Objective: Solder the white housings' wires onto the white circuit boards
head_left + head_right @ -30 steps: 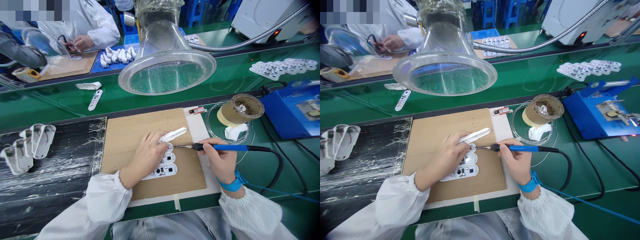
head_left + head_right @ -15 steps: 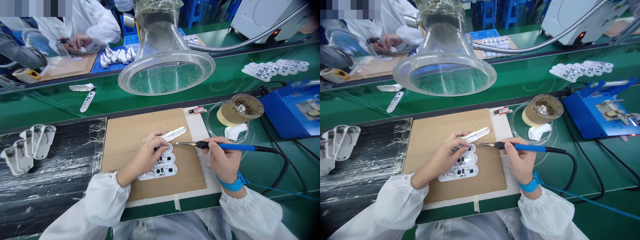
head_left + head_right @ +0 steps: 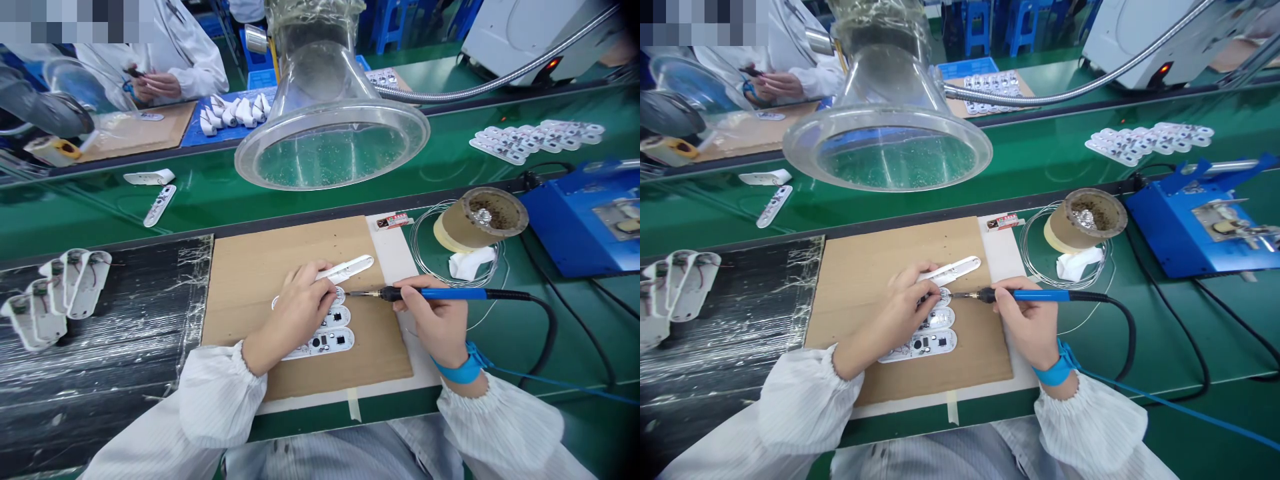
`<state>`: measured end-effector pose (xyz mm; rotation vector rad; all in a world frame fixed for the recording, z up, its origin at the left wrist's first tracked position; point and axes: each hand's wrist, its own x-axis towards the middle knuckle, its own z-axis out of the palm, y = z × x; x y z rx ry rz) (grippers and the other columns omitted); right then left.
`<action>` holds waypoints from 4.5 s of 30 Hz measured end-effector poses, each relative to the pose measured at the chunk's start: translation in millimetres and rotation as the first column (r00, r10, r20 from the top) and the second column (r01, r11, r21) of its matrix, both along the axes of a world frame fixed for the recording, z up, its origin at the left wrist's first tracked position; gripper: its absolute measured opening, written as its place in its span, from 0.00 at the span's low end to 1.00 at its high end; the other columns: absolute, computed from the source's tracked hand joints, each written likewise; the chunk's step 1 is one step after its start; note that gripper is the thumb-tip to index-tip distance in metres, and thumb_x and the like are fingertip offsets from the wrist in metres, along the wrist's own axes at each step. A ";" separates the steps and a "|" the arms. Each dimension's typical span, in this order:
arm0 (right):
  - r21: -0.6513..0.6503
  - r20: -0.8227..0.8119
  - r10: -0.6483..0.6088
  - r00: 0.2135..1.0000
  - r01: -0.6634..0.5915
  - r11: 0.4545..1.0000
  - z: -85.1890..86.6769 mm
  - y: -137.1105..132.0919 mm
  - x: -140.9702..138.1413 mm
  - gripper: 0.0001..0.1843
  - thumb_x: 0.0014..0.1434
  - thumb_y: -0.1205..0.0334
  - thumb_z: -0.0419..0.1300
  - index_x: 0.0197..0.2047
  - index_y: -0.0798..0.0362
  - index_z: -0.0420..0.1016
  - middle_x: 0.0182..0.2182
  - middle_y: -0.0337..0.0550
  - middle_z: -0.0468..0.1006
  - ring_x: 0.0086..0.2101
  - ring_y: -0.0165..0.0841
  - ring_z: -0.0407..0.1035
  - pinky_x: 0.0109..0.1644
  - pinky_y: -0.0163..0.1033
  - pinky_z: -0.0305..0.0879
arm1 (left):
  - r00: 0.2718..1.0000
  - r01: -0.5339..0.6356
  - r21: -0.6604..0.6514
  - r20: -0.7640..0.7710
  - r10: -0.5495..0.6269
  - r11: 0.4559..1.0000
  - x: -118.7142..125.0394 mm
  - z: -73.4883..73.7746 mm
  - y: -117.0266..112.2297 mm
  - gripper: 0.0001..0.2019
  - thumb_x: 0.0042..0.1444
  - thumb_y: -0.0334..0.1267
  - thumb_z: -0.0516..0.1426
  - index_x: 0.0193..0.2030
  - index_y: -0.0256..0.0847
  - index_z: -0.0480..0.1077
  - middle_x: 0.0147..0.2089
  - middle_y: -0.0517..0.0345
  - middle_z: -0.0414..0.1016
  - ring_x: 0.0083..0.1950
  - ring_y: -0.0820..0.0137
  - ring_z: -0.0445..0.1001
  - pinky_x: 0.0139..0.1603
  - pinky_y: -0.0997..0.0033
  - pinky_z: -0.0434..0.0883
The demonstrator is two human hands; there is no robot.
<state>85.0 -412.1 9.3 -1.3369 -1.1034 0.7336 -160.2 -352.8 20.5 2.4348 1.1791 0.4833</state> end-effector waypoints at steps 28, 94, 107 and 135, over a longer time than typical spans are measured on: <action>0.003 0.015 0.070 0.997 -0.070 0.998 0.6 1.0 -1.5 0.05 0.63 0.64 0.67 0.35 0.51 0.85 0.24 0.38 0.82 0.22 0.32 0.77 0.26 0.32 0.73 | 0.999 0.032 0.114 0.017 -0.034 0.993 -0.9 -4.9 -3.1 0.07 0.74 0.31 0.59 0.43 0.41 0.77 0.63 0.47 0.76 0.60 0.54 0.75 0.60 0.47 0.74; 0.075 -0.111 -0.136 0.984 0.145 0.987 -42.9 -1.3 19.6 0.15 0.66 0.48 0.70 0.40 0.52 0.86 0.24 0.42 0.80 0.25 0.39 0.75 0.31 0.44 0.73 | 0.706 -0.687 0.050 0.284 0.649 0.725 -142.2 -3.4 140.5 0.23 0.65 0.36 0.59 0.66 0.39 0.72 0.72 0.37 0.69 0.74 0.49 0.71 0.70 0.45 0.76; 0.091 -0.109 -0.190 0.976 0.200 0.975 -35.3 -1.1 16.4 0.14 0.65 0.49 0.70 0.39 0.52 0.85 0.25 0.42 0.80 0.25 0.38 0.75 0.33 0.44 0.73 | 0.836 -0.546 0.150 0.030 0.549 0.824 -128.5 -19.1 122.8 0.14 0.68 0.36 0.53 0.50 0.42 0.80 0.59 0.44 0.81 0.62 0.52 0.79 0.70 0.51 0.74; -0.012 -0.280 -0.570 0.772 0.591 0.806 -15.4 -0.9 -9.7 0.18 0.64 0.44 0.72 0.38 0.52 0.88 0.35 0.49 0.85 0.27 0.36 0.79 0.27 0.37 0.80 | 0.923 -0.189 0.188 -0.300 0.240 0.964 150.5 -5.4 315.2 0.16 0.74 0.47 0.62 0.59 0.38 0.77 0.60 0.47 0.79 0.60 0.58 0.79 0.64 0.47 0.78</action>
